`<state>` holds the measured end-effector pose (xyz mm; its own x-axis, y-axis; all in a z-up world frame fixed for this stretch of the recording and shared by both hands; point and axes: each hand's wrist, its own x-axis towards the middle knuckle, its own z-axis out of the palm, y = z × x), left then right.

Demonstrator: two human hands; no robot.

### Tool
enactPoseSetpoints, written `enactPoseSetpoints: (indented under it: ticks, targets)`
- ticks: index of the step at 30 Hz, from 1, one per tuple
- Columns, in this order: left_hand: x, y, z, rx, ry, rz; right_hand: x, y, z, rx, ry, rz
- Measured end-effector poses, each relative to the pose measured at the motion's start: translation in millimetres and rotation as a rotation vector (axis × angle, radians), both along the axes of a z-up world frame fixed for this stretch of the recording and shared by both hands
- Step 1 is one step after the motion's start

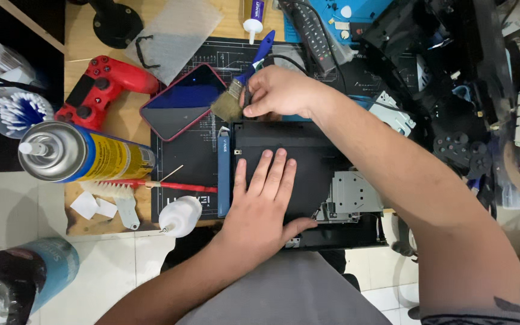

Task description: The person works on the internal components of a disassembled electronic device, connecting and disconnecting cables and small connectors. They handle wires and a small red component while the device remains open on a cluttered workbench.

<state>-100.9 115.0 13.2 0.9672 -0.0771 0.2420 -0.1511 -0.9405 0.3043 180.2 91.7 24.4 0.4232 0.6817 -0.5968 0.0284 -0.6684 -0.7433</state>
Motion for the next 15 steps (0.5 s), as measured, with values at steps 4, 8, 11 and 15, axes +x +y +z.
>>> enactPoseSetpoints:
  ticks: [4,8,11,15]
  targets:
    - [0,-1,-1,-0.056,0.011,0.009,4,-8,-16,-0.006,-0.053,0.003]
    - [0,-1,2,-0.088,0.013,0.009,-3,-13,-6,0.059,0.010,0.004]
    - [-1,-3,1,-0.121,0.004,-0.032,-7,-17,18,-0.037,-0.064,0.052]
    - [1,-4,0,-0.120,-0.002,-0.043,-3,-12,27,-0.128,0.016,0.047]
